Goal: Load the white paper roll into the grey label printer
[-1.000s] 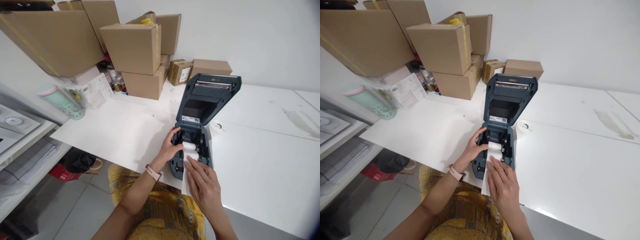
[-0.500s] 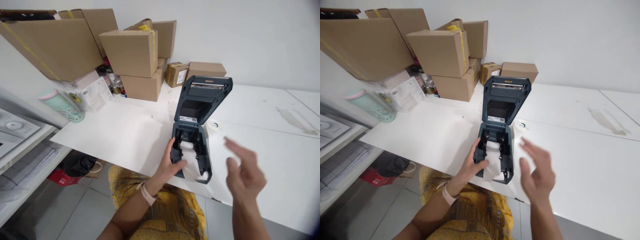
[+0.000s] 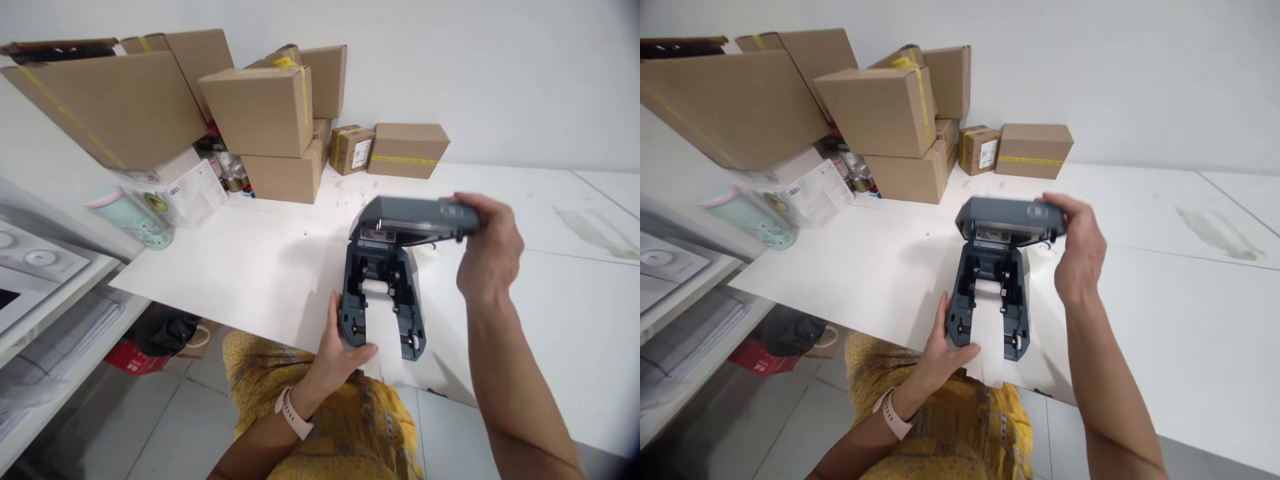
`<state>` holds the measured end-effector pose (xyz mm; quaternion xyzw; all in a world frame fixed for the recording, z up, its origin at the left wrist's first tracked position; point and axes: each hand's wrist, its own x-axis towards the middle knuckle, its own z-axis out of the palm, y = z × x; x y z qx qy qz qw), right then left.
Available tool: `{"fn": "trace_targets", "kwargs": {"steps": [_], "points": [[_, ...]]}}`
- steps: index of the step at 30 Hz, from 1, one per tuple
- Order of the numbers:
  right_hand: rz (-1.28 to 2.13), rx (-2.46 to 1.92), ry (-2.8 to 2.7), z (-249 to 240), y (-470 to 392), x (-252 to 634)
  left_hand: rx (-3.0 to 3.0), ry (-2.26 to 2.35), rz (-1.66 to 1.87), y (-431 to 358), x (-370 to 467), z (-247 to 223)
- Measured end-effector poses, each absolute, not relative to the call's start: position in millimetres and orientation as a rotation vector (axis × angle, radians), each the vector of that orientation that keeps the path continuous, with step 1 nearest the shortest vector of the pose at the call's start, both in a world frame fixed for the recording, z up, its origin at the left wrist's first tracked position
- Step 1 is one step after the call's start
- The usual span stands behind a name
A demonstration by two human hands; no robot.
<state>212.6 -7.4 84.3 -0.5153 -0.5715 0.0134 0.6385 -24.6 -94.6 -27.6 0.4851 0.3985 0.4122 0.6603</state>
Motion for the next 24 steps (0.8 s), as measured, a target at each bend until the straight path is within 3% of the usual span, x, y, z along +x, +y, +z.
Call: {"fn": "trace_targets", "kwargs": {"steps": [9,19,24], "points": [[0.079,-1.218,-1.653,11,-115,183,1.18,0.848,0.896,-98,-33,-37],[0.681,-1.38,-0.875,-41,-142,150,1.024,0.823,0.965,-92,-28,-25],[0.788,-1.363,-0.956,-52,-140,160,0.983,0.89,0.893,-90,-18,-11]]}}
